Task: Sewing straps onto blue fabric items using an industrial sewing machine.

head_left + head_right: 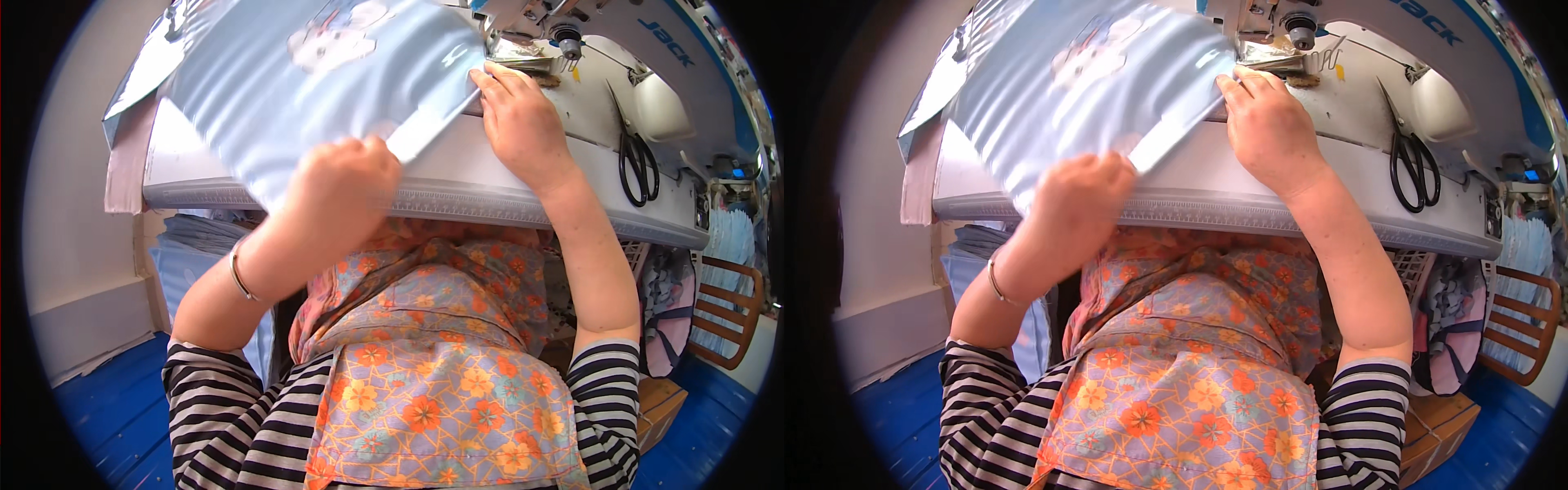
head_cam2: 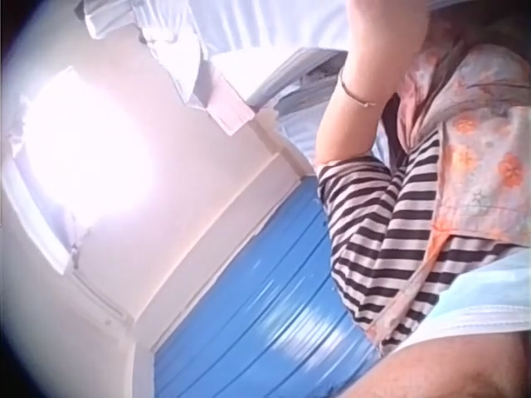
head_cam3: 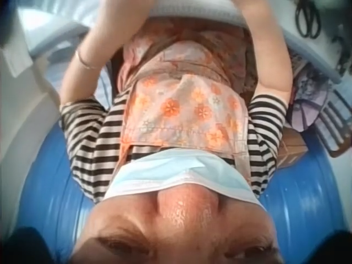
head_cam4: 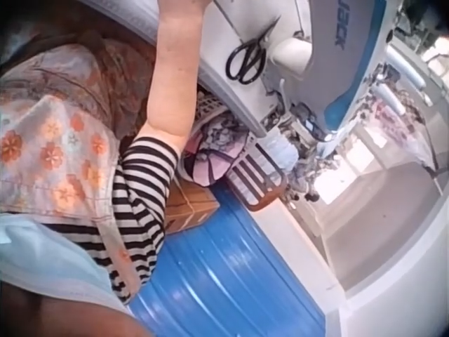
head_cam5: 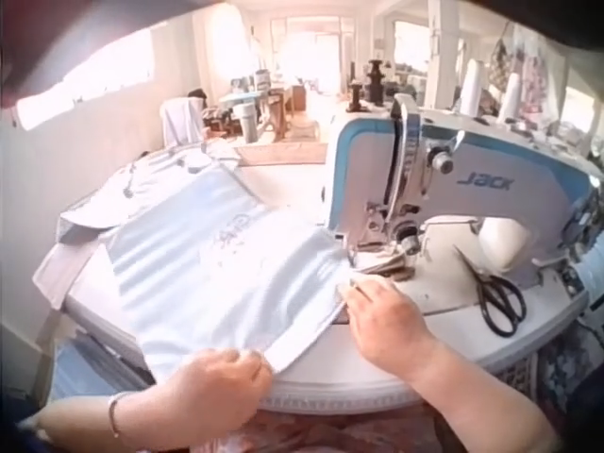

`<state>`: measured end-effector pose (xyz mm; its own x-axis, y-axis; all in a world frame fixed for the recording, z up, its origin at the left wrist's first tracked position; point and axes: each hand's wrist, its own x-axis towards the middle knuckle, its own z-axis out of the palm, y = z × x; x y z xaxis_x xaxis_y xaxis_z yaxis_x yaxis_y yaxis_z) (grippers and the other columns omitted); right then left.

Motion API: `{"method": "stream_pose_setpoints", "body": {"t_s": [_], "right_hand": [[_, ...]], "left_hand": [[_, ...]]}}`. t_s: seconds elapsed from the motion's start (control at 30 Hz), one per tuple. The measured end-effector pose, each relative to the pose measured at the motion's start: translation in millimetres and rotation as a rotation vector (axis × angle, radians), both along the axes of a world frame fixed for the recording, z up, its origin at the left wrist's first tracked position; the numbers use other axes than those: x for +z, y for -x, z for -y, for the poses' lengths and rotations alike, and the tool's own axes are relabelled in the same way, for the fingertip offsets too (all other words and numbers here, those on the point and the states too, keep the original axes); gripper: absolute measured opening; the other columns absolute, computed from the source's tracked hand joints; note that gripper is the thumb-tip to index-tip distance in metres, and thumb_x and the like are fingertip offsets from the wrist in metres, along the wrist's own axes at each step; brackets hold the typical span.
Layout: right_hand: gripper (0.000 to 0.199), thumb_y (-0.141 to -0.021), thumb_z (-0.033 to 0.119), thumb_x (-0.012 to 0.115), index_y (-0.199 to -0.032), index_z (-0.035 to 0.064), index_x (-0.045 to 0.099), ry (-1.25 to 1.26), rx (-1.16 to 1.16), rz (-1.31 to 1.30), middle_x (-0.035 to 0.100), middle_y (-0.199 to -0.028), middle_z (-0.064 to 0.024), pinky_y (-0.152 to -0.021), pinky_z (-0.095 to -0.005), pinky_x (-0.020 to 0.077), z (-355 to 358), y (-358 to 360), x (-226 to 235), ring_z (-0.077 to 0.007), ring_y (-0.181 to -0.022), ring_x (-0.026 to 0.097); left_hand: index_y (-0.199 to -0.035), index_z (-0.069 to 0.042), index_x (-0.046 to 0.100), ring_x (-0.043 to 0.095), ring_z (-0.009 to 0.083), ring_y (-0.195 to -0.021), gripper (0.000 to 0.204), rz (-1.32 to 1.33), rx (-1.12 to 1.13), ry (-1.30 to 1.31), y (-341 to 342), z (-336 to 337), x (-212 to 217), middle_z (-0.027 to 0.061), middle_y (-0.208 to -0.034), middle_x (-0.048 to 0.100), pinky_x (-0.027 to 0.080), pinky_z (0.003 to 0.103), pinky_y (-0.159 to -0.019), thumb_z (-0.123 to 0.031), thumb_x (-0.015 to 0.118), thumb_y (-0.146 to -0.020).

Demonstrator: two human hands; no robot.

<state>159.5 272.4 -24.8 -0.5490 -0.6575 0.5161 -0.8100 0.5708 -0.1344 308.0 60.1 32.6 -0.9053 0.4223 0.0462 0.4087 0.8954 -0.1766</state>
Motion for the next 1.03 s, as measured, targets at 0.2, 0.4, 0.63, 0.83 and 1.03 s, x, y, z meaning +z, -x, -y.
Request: {"method": "stream_pose_setpoints", "body": {"t_s": [0.2,0.4,0.63,0.83,1.03], "right_hand": [[0.033,-0.086,0.0,0.057,-0.118,0.0012,0.066,0.029,0.006,0.022,0.066,-0.121,-0.0163,-0.099,-0.0422,0.0491,-12,1,-1,-0.0336,-0.114,0.061],[0.024,-0.086,0.006,0.061,-0.109,0.0029,0.068,0.165,0.064,0.117,0.068,-0.115,-0.0168,-0.095,-0.0429,0.0514,-27,-11,-2,-0.0338,-0.108,0.064],[0.013,-0.091,0.006,0.068,-0.103,0.0044,0.07,0.511,-0.798,0.034,0.071,-0.088,-0.0083,-0.072,-0.0276,0.0518,-226,-84,7,-0.0129,-0.079,0.066],[0.016,-0.086,0.014,0.071,-0.099,0.0051,0.072,0.095,-1.231,0.515,0.07,-0.098,-0.0125,-0.077,-0.034,0.0522,-420,-143,-4,-0.0238,-0.087,0.068],[0.028,-0.081,0.016,0.072,-0.108,0.0128,0.073,-0.338,-1.128,0.666,0.066,-0.112,-0.0179,-0.09,-0.0399,0.051,-428,-141,-27,-0.032,-0.107,0.065]], "left_hand": [[-0.098,-0.003,0.061,0.065,0.0318,-0.081,0.019,0.438,-0.126,-0.315,13,-43,12,0.0103,-0.088,0.06,0.052,0.043,-0.072,-0.012,0.065,-0.081],[-0.12,-0.002,0.064,0.056,0.0367,-0.12,0.039,-0.016,-0.112,-0.545,36,-52,-9,0.0178,-0.129,0.059,0.043,0.047,-0.103,-0.017,0.069,-0.084],[-0.132,0.0,0.058,0.049,0.0382,-0.132,0.05,-0.009,-0.078,-0.435,31,-46,-27,0.0195,-0.141,0.054,0.033,0.049,-0.115,-0.013,0.066,-0.084],[-0.135,-0.001,0.057,0.048,0.0371,-0.134,0.05,-0.046,-0.083,-0.393,33,-49,-28,0.0177,-0.143,0.053,0.034,0.048,-0.115,-0.012,0.061,-0.086],[-0.138,-0.004,0.055,0.047,0.0359,-0.135,0.053,-0.043,-0.078,-0.384,32,-48,-31,0.0169,-0.145,0.052,0.033,0.047,-0.115,-0.011,0.061,-0.086]]}}
